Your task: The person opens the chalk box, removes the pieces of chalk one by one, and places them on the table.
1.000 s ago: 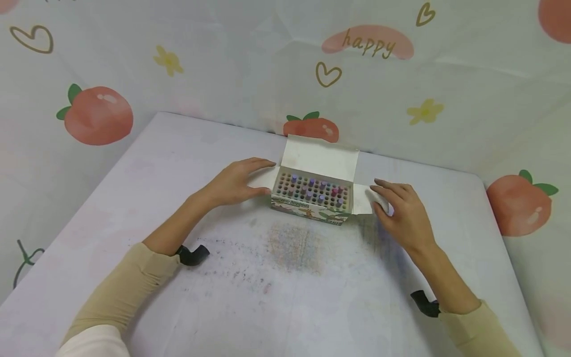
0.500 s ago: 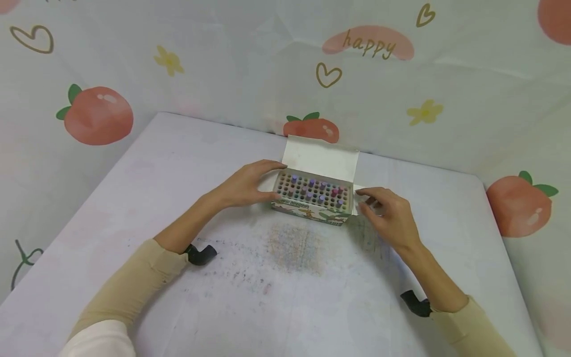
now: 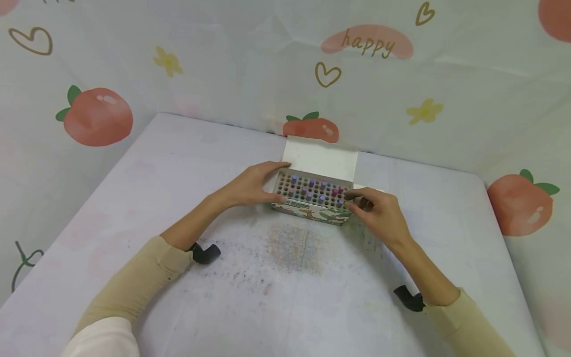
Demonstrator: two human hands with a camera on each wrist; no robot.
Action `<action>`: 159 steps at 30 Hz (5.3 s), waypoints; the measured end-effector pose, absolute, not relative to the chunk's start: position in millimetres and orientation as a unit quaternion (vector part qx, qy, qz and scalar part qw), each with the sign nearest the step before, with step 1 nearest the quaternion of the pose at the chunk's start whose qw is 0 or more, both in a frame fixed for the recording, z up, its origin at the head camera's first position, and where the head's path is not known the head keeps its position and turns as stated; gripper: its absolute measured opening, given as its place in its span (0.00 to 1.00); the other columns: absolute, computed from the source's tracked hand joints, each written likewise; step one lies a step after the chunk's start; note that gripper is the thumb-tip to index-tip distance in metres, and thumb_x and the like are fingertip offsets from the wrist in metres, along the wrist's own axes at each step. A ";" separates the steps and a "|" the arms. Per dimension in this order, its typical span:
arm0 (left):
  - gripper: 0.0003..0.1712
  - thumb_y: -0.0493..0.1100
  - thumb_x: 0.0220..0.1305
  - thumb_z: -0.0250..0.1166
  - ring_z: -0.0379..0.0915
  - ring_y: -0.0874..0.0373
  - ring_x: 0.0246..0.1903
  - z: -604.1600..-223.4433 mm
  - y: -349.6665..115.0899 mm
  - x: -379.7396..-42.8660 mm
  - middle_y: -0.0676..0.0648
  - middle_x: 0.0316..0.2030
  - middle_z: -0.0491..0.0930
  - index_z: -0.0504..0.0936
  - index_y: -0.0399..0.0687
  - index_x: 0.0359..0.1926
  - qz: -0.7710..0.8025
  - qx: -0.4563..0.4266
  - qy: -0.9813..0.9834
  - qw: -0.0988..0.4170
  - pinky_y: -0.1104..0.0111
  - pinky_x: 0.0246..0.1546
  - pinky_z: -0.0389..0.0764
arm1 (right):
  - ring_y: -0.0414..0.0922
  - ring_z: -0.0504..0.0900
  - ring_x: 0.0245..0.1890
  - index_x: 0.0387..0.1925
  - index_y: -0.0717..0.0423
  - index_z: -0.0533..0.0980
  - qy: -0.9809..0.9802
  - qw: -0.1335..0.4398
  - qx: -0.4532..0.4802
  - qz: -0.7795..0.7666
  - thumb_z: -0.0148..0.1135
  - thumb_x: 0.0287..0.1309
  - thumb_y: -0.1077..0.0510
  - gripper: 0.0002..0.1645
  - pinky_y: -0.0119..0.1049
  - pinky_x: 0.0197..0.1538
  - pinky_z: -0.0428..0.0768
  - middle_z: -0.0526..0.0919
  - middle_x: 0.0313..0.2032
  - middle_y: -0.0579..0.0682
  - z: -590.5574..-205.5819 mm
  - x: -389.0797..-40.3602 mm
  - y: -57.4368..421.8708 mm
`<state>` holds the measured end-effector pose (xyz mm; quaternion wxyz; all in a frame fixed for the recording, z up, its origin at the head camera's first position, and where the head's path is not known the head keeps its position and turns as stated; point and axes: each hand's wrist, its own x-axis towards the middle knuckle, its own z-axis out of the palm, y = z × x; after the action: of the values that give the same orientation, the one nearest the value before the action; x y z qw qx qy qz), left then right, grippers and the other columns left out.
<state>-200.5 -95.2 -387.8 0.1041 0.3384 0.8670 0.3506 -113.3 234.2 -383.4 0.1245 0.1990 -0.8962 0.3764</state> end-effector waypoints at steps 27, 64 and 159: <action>0.52 0.57 0.55 0.76 0.55 0.47 0.72 -389.8 -94.3 -206.2 0.44 0.70 0.64 0.61 0.53 0.76 0.359 0.336 0.860 0.134 0.48 0.72 0.61 | 0.40 0.75 0.23 0.42 0.56 0.86 -0.934 0.051 0.219 0.278 0.71 0.59 0.61 0.09 0.32 0.24 0.74 0.88 0.35 0.51 -378.5 -123.7 228.3; 0.52 0.56 0.56 0.75 0.57 0.44 0.70 -385.7 -92.4 -205.7 0.42 0.70 0.63 0.60 0.54 0.77 0.346 0.328 0.867 0.142 0.46 0.69 0.65 | 0.28 0.84 0.36 0.42 0.63 0.86 -0.838 0.201 0.227 0.454 0.69 0.53 0.75 0.14 0.21 0.43 0.83 0.88 0.37 0.55 -371.0 -124.4 228.5; 0.53 0.57 0.56 0.75 0.58 0.43 0.70 -387.3 -93.1 -206.7 0.42 0.70 0.62 0.58 0.58 0.77 0.340 0.329 0.868 0.152 0.44 0.67 0.68 | 0.49 0.89 0.32 0.43 0.68 0.85 -0.762 -0.210 0.018 0.612 0.67 0.60 0.66 0.10 0.39 0.39 0.89 0.88 0.35 0.60 -418.4 -92.4 140.9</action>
<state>-206.7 -93.1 -387.3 0.1516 0.3287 0.8679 0.3403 -92.4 140.9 -418.4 -0.2101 0.0181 -0.7619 0.6124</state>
